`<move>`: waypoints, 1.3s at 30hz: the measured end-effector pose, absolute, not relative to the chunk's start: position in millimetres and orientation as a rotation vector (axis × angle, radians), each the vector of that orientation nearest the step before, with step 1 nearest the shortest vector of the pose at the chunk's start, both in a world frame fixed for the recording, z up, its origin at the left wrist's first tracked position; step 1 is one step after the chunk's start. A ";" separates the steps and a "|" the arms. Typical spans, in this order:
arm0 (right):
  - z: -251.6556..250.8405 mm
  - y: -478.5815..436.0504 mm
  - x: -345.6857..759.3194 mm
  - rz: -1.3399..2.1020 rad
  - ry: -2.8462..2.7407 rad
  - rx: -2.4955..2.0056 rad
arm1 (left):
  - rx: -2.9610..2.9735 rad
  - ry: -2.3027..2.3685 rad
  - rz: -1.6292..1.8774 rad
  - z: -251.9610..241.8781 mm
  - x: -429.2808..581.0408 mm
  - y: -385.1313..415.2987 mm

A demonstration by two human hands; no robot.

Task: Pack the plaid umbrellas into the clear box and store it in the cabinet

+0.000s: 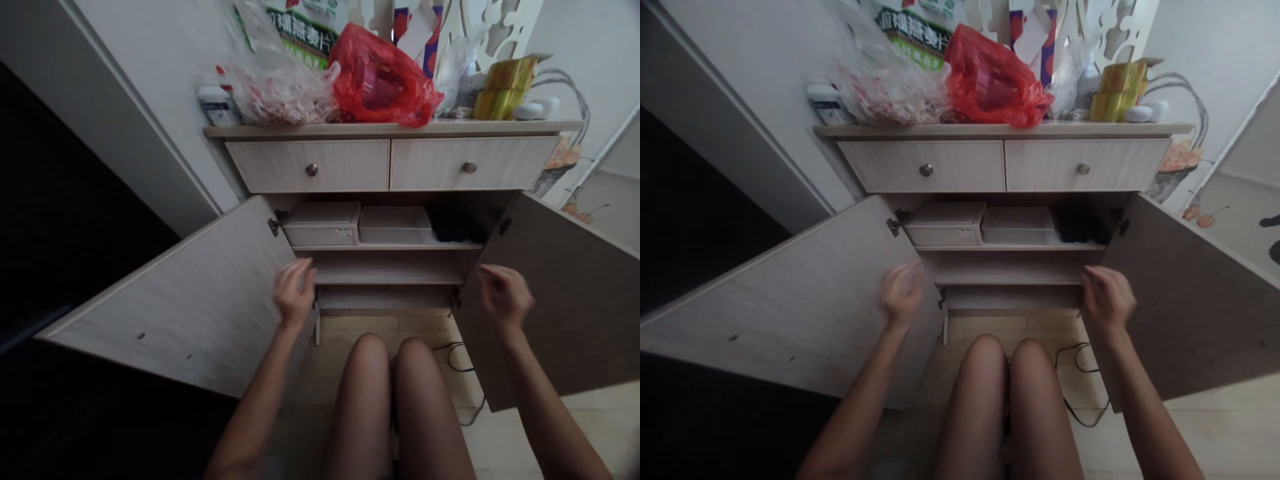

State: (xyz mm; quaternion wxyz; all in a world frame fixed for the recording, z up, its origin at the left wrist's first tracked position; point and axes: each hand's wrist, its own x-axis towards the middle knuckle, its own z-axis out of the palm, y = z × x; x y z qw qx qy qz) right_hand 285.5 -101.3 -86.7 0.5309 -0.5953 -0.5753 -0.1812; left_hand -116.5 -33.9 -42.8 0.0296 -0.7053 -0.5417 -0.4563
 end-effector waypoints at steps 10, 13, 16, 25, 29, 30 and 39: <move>-67.4 103.6 276.6 -0.196 -1.967 -1.796 | -2.644 -1.309 -0.515 -39.1 -0.1 162.1; -63.8 113.0 280.8 -0.136 -2.008 -1.930 | -2.666 -1.311 -0.454 -43.3 4.1 179.1; -58.8 101.2 284.0 -0.128 -2.042 -1.958 | -2.701 -1.285 -0.432 -44.4 -1.6 174.0; -66.2 -35.8 292.5 -0.192 -2.187 -1.661 | -2.745 -0.885 -0.718 -55.3 -58.2 45.4; -84.9 -121.0 276.0 -0.169 -2.186 -1.480 | -2.677 -0.763 -0.895 -79.6 -85.6 -41.3; -89.7 -139.4 270.7 -0.162 -2.181 -1.462 | -2.665 -0.762 -0.922 -87.3 -91.2 -60.6; -119.2 -200.8 244.9 -0.170 -2.297 -1.436 | -2.688 -1.088 -1.386 -164.3 -108.4 -142.0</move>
